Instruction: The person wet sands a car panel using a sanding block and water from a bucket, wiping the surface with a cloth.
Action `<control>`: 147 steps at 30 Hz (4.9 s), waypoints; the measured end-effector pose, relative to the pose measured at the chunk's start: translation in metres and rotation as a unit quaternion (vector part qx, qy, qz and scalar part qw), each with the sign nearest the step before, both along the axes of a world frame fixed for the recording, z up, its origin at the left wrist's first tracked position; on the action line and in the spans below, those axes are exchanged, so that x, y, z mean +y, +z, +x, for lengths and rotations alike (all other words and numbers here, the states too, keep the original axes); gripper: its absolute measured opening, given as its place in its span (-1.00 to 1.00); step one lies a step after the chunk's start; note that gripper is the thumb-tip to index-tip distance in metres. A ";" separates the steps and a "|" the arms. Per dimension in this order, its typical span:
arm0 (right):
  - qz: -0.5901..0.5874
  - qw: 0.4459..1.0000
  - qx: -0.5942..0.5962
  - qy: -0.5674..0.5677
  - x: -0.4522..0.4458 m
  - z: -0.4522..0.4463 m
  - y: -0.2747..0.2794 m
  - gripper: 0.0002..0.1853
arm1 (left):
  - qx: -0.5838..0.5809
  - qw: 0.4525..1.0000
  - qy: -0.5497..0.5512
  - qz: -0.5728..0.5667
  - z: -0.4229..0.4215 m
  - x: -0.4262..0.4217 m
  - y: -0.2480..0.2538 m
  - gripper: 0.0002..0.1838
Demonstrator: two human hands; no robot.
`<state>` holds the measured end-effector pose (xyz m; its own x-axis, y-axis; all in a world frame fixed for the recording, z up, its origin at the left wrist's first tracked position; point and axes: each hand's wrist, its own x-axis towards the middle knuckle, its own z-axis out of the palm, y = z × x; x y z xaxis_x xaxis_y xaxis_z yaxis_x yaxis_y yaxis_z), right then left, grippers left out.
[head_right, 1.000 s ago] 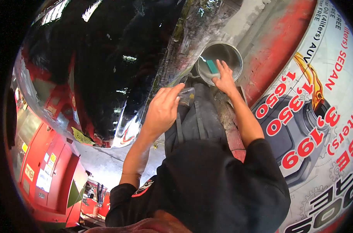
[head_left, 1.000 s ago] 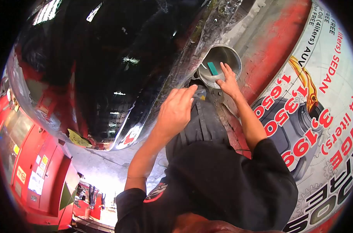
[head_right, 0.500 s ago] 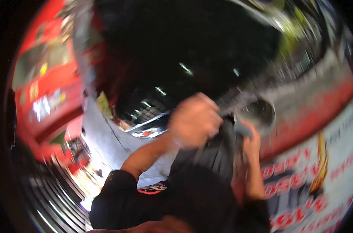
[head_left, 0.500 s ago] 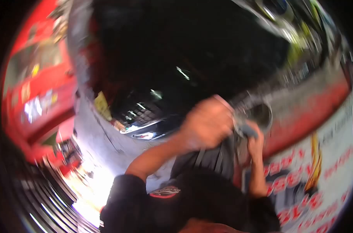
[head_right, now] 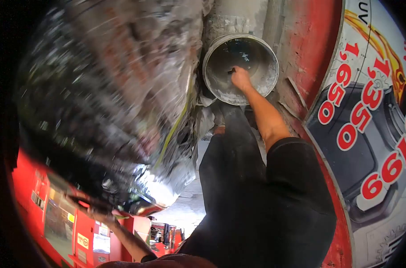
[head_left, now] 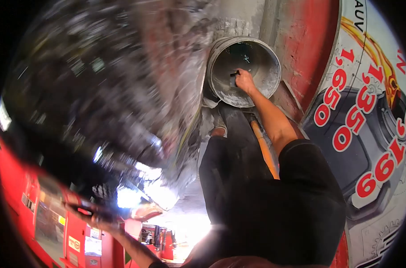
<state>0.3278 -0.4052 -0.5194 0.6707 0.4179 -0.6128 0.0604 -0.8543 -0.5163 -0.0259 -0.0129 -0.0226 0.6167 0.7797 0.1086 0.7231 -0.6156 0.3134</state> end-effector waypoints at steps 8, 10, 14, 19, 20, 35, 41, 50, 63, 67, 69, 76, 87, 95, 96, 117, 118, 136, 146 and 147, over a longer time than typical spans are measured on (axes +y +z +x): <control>-0.065 0.938 0.057 0.335 -0.019 0.017 -0.175 -0.65 | -0.001 1.000 -0.005 0.009 0.016 0.020 -0.043 -0.05; -0.061 0.946 0.068 0.311 -0.024 0.025 -0.195 -0.66 | 0.006 1.000 -0.011 0.014 0.021 0.021 -0.045 -0.04; -0.085 0.962 0.030 0.258 -0.025 0.017 -0.214 -0.67 | 0.013 1.000 -0.019 0.016 0.027 0.022 -0.047 -0.02; 0.011 0.930 0.058 0.362 -0.032 -0.036 -0.255 -0.69 | 0.010 1.000 -0.020 0.019 0.030 0.018 -0.042 0.00; 0.023 0.947 0.317 0.045 -0.018 -0.030 -0.188 -0.70 | 0.007 1.000 -0.019 0.020 0.028 0.016 -0.039 0.00; 0.415 0.671 0.597 -0.148 0.155 0.035 0.418 -0.66 | 0.046 0.995 0.035 0.076 0.009 -0.008 0.018 0.00; 0.404 0.729 0.552 0.008 0.342 -0.045 0.538 -0.43 | -0.058 0.995 0.024 0.072 0.078 0.019 0.023 -0.09; 0.536 0.733 -0.116 0.401 0.536 -0.118 0.571 -0.62 | -0.064 0.987 0.125 0.080 0.049 0.144 0.040 -0.29; 0.225 0.651 -0.380 0.618 0.453 -0.031 0.546 -0.17 | 0.028 0.930 0.363 0.045 -0.202 -0.032 -0.021 -0.22; 0.272 0.625 -0.407 0.608 0.551 -0.081 0.535 -0.20 | 0.023 0.930 0.366 0.038 -0.202 -0.030 -0.020 -0.19; 0.297 0.607 -0.419 0.606 0.611 -0.114 0.526 -0.21 | 0.015 0.929 0.369 0.032 -0.202 -0.029 -0.017 -0.16; 0.368 0.551 -0.444 0.603 0.818 -0.224 0.511 -0.27 | 0.005 0.924 0.382 0.005 -0.201 -0.025 -0.009 -0.11; 0.369 0.513 -0.443 0.636 0.897 -0.233 0.514 -0.37 | 0.017 0.922 0.387 -0.018 -0.204 -0.023 -0.006 -0.10; 0.335 0.540 -0.407 0.657 0.757 -0.166 0.524 -0.30 | 0.011 0.922 0.386 -0.017 -0.205 -0.023 -0.006 -0.09; 0.353 0.541 -0.416 0.640 0.783 -0.182 0.522 -0.31 | 0.013 0.922 0.385 -0.021 -0.204 -0.025 -0.007 -0.09; 0.390 0.527 -0.447 0.609 0.913 -0.413 0.495 -0.33 | 0.008 0.918 0.394 -0.041 -0.205 -0.022 -0.005 -0.05; 0.384 0.509 -0.439 0.633 0.908 -0.403 0.500 -0.36 | 0.002 0.918 0.395 -0.044 -0.205 -0.022 -0.004 -0.06; 0.288 0.284 -0.602 0.688 0.905 -0.319 0.515 -0.55 | 0.008 0.918 0.395 -0.042 -0.205 -0.023 -0.004 -0.08; 0.360 0.467 -0.340 0.733 0.767 -0.192 0.518 -0.30 | 0.006 0.922 0.386 -0.038 -0.206 -0.024 -0.005 -0.09; 0.388 0.464 -0.359 0.710 0.811 -0.214 0.513 -0.35 | 0.009 0.921 0.388 -0.039 -0.206 -0.024 -0.006 -0.09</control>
<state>0.1142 0.4059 -0.0064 -0.7048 0.6597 0.2609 0.6736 0.7377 -0.0457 -0.2318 -0.0366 -0.0284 -0.1287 0.9912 0.0294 0.9413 0.1128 0.3181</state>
